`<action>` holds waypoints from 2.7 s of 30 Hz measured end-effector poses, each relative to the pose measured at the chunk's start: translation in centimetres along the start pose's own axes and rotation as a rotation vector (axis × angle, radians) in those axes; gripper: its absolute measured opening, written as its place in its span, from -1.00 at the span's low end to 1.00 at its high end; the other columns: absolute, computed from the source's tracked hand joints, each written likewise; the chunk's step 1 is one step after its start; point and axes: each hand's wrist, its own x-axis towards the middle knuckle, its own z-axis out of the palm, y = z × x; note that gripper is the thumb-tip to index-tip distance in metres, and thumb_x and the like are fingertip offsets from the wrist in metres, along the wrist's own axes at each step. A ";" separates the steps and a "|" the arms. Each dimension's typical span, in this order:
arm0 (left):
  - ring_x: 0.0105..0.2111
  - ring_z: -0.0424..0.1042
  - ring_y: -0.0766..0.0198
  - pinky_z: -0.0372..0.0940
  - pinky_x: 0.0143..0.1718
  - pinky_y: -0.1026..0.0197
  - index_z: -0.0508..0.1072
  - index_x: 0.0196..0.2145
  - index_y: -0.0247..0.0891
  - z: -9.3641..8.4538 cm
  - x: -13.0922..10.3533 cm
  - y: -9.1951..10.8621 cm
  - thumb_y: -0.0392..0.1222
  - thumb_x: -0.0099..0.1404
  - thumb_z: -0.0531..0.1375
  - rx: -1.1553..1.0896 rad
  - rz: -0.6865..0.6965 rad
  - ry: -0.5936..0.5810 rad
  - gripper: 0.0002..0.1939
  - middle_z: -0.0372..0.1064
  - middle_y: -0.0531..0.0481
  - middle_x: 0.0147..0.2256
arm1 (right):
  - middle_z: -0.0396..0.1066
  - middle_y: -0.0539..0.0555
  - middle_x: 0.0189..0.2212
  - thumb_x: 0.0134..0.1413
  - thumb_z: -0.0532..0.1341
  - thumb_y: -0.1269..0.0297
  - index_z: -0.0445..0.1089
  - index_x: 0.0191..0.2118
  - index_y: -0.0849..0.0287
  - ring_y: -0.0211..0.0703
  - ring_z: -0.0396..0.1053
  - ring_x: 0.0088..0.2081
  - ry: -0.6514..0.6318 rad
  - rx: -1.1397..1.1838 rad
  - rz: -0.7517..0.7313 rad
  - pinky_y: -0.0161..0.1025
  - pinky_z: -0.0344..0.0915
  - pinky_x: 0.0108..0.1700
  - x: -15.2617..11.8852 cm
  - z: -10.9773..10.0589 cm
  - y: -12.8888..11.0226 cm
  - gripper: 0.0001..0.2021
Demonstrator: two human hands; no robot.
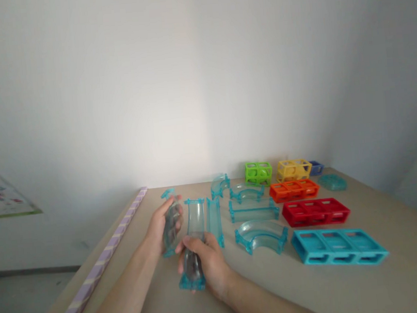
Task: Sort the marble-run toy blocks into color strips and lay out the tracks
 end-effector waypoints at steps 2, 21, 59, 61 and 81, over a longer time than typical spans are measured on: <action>-0.83 0.16 0.44 -0.06 -0.84 0.38 0.37 -0.27 -0.25 0.0 -0.2 0.1 0.16 0.13 0.20 0.011 -0.090 -0.104 -0.59 0.32 0.16 -0.62 | 0.35 -0.01 -0.68 -0.10 0.21 -0.09 0.39 -0.38 0.27 -0.34 0.18 -0.78 0.061 0.010 -0.010 -0.41 0.18 -0.82 0.0 0.1 -0.1 -0.57; -0.83 0.10 0.42 -0.09 -0.79 0.35 0.27 -0.68 -0.26 -0.2 -0.2 -1.0 0.15 0.00 0.30 0.185 -0.097 -0.210 -0.54 0.11 0.14 -0.80 | 0.22 -0.11 -0.68 -0.13 0.23 -0.13 0.31 -0.40 0.21 -0.34 0.16 -0.79 0.136 -0.003 0.010 -0.38 0.14 -0.83 -0.2 0.2 0.0 -0.56; -0.75 0.16 0.42 0.04 -0.71 0.35 0.50 -0.36 -0.36 -0.2 -0.4 -0.6 0.08 0.12 0.27 0.272 0.224 -0.224 -0.62 0.25 0.11 -0.73 | 0.22 -0.13 -0.68 -0.33 0.37 0.05 0.27 -0.49 0.19 -0.35 0.18 -0.65 0.185 0.048 0.010 -0.37 0.14 -0.59 0.1 -0.1 1.2 -0.63; -0.74 0.16 0.43 0.06 -0.69 0.36 0.51 -0.35 -0.34 -0.1 -0.4 -0.5 0.05 0.07 0.32 0.251 0.217 -0.220 -0.64 0.26 0.13 -0.70 | 0.18 -0.14 -0.70 -0.32 0.35 0.07 0.25 -0.53 0.18 -0.36 0.13 -0.67 0.162 0.034 0.019 -0.37 0.10 -0.61 0.0 -0.1 1.2 -0.66; -0.74 0.12 0.49 0.00 -0.69 0.38 0.52 -0.45 -0.33 0.4 -1.0 -0.3 0.03 -0.04 0.38 0.247 0.267 -0.073 -0.65 0.28 0.12 -0.69 | 0.19 -0.14 -0.70 -0.36 0.32 0.13 0.25 -0.52 0.17 -0.35 0.14 -0.66 0.162 0.087 0.040 -0.37 0.09 -0.61 -0.1 0.1 0.7 -0.71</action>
